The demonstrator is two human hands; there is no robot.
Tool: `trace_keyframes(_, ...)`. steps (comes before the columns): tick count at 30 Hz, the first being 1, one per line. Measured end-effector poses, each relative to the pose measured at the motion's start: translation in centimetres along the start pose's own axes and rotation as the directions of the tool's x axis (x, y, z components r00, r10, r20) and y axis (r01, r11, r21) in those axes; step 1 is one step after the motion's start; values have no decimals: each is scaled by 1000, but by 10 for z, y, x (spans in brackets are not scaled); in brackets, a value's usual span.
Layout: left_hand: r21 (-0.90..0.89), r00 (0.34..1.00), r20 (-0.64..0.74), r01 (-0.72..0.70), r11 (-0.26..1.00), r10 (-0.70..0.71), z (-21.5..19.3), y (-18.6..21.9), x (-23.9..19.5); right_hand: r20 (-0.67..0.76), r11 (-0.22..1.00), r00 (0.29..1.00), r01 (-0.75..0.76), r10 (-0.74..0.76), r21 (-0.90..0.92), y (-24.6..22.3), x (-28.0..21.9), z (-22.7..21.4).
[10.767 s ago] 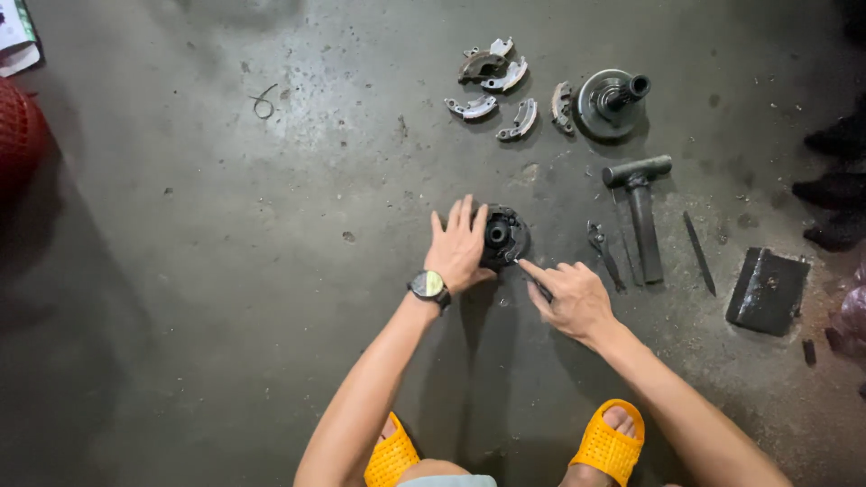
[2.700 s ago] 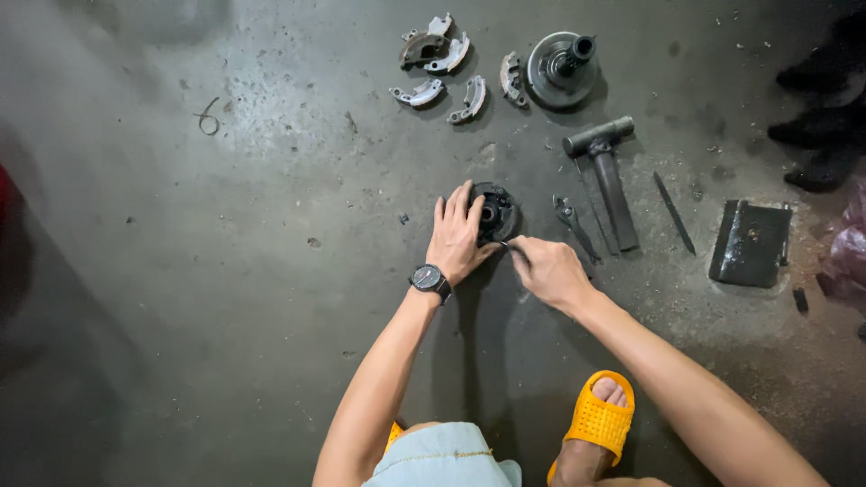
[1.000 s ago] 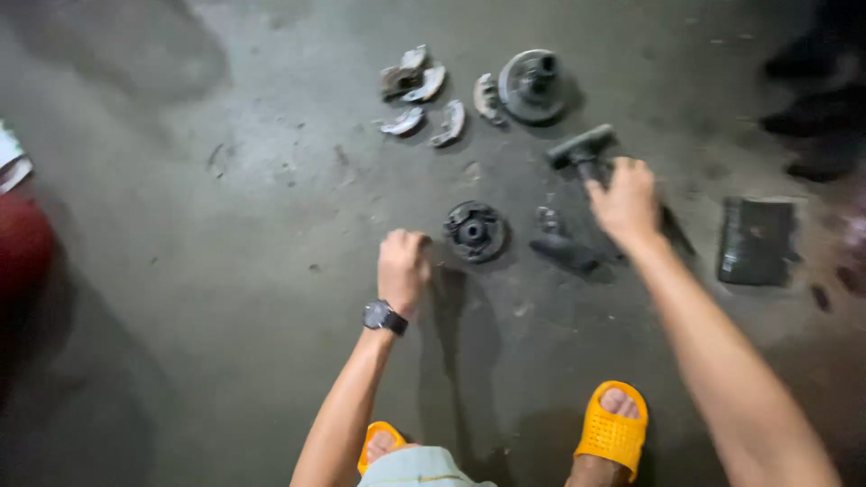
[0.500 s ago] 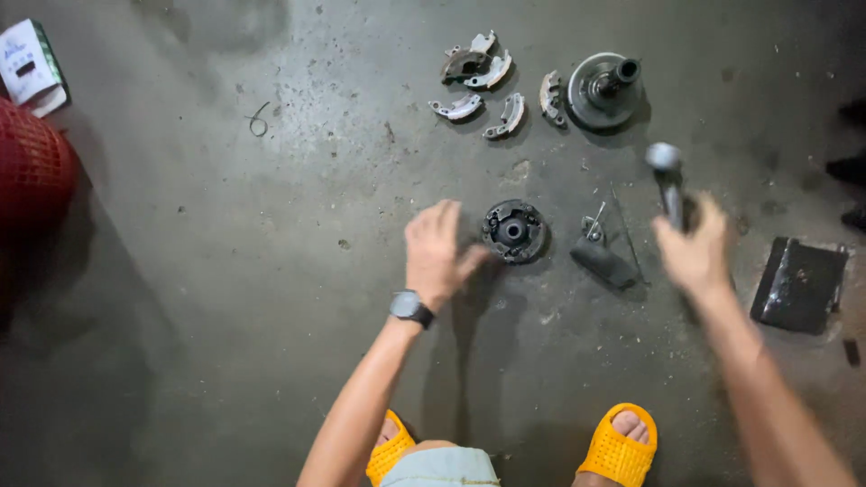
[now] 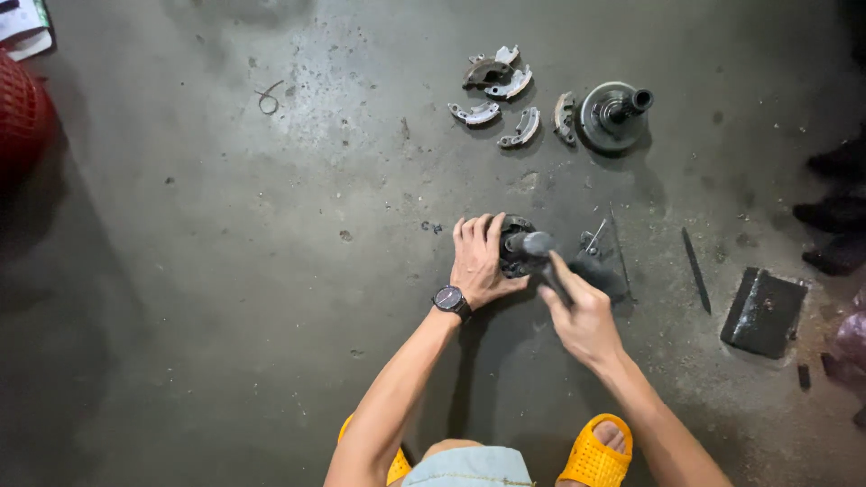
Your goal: The person sits on the workshop floor assembling a motorcycle clutch. They fit clutch plates into the hub, tap components into place with a hammer, use pliers on small parts, and handle springs and the clutch outer assembly while arranging parts on the floor.
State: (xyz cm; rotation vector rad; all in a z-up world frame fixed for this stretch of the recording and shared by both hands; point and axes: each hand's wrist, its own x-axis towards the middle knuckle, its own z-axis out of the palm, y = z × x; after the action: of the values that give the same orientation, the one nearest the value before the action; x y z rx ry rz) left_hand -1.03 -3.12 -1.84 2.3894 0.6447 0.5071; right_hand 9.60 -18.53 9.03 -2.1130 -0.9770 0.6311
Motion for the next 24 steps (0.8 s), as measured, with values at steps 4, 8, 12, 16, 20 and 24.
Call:
trace_keyframes(4, -41, 1000, -10, -23, 999, 23, -5, -4, -6, 52, 996, 996, -70, 73, -48, -14, 2, -1)
trace_keyframes(8, -46, 1000, -17, -4, 999, 3, -9, 0, -7, -81, 986, 984, 161, -157, 41, -24, -1, 1)
trace_keyframes(12, -90, 997, -60, -51, 995, 46, -13, 3, -7, 51, 999, 999, 5, -3, -40, -29, 5, 0)
trace_keyframes(16, -96, 997, -70, 12, 995, -18, -6, 3, -11, -40, 997, 997, -61, 63, 36, -41, -3, -2)
trace_keyframes(20, -102, 1000, 5, -23, 995, 23, -12, 7, -8, 43, 995, 998, 51, -48, -85, -2, 2, 0)
trace_keyframes(24, 22, 996, 84, -8, 1000, 6, -7, -2, -17, -70, 997, 995, -70, 72, 30, 19, 4, -24)
